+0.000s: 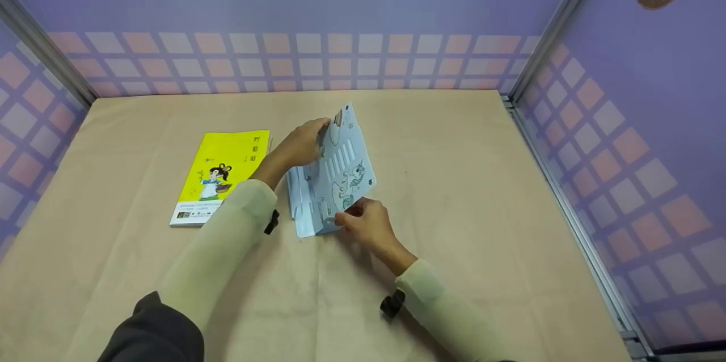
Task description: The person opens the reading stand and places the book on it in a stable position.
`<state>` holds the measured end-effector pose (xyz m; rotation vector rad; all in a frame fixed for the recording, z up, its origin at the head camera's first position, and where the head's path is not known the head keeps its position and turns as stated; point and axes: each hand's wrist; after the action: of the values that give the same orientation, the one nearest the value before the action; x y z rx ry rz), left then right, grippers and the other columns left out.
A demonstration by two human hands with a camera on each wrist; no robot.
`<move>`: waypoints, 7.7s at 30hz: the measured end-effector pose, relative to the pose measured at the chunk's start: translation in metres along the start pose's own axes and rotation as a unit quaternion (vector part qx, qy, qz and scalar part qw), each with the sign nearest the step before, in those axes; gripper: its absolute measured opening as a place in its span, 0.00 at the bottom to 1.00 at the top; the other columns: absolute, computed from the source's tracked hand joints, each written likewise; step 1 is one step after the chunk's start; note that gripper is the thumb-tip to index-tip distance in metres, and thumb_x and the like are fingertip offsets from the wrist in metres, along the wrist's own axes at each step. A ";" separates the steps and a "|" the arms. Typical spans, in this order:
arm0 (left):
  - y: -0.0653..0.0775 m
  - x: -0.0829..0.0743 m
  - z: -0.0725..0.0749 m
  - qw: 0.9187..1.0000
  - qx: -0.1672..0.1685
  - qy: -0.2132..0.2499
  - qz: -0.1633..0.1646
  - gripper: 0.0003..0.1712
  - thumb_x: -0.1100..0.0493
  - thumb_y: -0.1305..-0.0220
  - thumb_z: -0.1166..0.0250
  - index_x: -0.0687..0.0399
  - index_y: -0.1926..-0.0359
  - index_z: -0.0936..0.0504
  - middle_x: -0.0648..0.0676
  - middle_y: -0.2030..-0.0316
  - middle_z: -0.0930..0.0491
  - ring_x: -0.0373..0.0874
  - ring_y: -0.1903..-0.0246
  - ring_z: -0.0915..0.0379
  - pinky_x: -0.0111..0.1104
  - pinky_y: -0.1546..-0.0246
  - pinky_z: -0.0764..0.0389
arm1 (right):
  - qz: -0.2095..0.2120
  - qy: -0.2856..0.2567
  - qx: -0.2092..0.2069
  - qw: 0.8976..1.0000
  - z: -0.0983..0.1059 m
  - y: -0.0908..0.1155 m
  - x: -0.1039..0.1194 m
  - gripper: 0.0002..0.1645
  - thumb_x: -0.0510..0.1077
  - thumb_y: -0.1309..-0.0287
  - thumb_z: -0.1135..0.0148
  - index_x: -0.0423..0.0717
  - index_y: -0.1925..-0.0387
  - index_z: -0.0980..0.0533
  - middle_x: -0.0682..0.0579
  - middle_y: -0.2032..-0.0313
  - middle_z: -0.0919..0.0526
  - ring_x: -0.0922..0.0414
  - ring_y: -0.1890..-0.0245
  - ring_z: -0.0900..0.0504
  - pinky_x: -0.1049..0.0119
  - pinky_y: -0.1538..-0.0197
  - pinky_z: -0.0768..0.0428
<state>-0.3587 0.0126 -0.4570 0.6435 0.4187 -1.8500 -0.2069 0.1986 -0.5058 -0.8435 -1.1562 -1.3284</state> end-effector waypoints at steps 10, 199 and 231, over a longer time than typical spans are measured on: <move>0.008 0.010 0.008 0.999 -0.032 0.018 0.035 0.38 0.70 0.32 0.42 0.53 0.23 0.39 0.55 0.30 0.29 0.49 0.28 0.34 0.40 0.25 0.37 | -0.020 -0.013 -0.041 0.999 0.023 -0.006 -0.004 0.19 0.37 0.38 0.36 0.36 0.46 0.19 0.42 0.54 0.12 0.54 0.62 0.15 0.66 0.58 0.14; 0.113 0.050 0.098 0.958 -0.190 0.186 0.109 0.19 0.68 0.32 0.36 0.58 0.41 0.24 0.61 0.57 0.18 0.51 0.59 0.16 0.38 0.60 0.12 | 0.129 0.117 -0.155 0.973 -0.018 -0.057 0.102 0.14 0.41 0.36 0.33 0.43 0.50 0.17 0.48 0.54 0.12 0.53 0.57 0.14 0.62 0.50 0.15; 0.059 -0.011 0.028 0.967 -0.173 0.186 -0.004 0.24 0.68 0.31 0.36 0.51 0.38 0.30 0.56 0.56 0.20 0.47 0.56 0.23 0.35 0.51 0.18 | 0.080 0.105 -0.241 0.961 0.064 -0.072 0.053 0.16 0.36 0.34 0.38 0.43 0.46 0.22 0.43 0.50 0.14 0.51 0.53 0.15 0.62 0.49 0.14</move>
<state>-0.3071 -0.0161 -0.4272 0.7439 0.9683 -1.6061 -0.2930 0.2370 -0.4498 -1.0878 -0.5879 -1.5471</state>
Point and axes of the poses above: each hand's wrist, its own y-axis away from the middle knuckle, its own z-axis out of the back of the hand, x = y × z
